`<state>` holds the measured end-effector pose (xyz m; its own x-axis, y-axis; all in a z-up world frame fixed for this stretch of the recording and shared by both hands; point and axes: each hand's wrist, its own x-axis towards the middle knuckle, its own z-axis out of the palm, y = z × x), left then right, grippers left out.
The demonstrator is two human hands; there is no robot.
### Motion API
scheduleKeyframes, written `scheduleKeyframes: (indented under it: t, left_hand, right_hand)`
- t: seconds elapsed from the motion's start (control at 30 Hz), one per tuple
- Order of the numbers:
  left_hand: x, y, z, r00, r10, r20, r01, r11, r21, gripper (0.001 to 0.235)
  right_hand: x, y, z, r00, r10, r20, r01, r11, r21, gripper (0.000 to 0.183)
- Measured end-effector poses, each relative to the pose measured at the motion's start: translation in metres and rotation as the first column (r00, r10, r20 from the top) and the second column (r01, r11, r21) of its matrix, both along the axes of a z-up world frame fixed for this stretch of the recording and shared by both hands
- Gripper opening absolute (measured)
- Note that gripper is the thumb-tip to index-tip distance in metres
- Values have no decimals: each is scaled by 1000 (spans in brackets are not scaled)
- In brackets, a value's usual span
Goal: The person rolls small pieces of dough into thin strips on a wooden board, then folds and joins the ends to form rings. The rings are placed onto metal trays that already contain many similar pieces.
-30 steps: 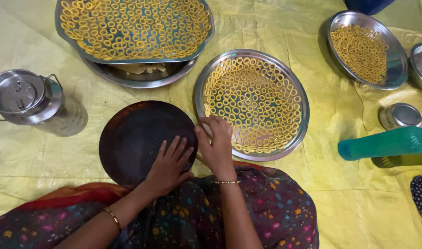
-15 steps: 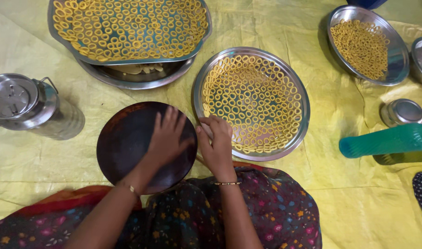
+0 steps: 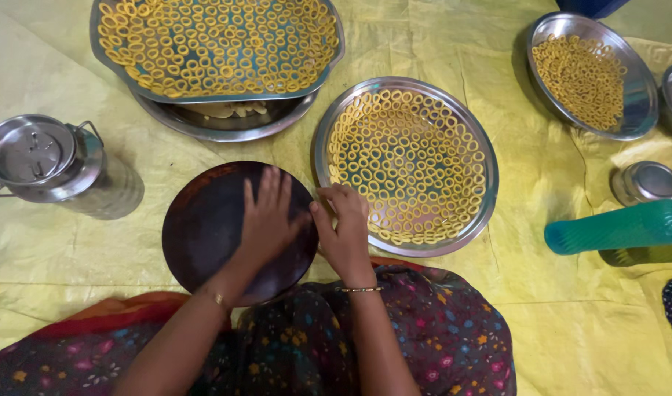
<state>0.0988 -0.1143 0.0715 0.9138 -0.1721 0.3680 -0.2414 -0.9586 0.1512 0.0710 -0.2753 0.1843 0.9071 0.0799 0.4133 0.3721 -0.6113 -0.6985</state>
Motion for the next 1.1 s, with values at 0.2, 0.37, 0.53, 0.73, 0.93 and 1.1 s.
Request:
scheduleKeyframes:
  t: [0.2,0.37,0.53,0.73,0.93,1.1]
  left_hand:
    - [46,15,4,997,48,68,-46,999,-28,92]
    - [-27,-6,-5,987,-104,-124,105,994,4,98]
    - [-115,-6,-7,937,-307,-166,303,952,-50,93]
    - [-44,-2,-14,982,-169,-89,161,983,-84,95]
    - [53,14,-7,999,39,36,-38,999,-28,94]
    - [8,1,0,994,-92,-60,96,993,69,96]
  right_hand:
    - [6,-6,-3,997,8,76,-6,1000,-25,25]
    - [2,-2,1,1000,9,0,-9,1000,21,23]
    - [-5,5,7,999,33,35,-34,999,17,26]
    - [1,2,0,998,33,51,-33,999,4,28]
    - [11,-20,-4,998,-59,23,59,998,-10,32]
    - [10,-20,-3,997,-59,43,59,998,4,34]
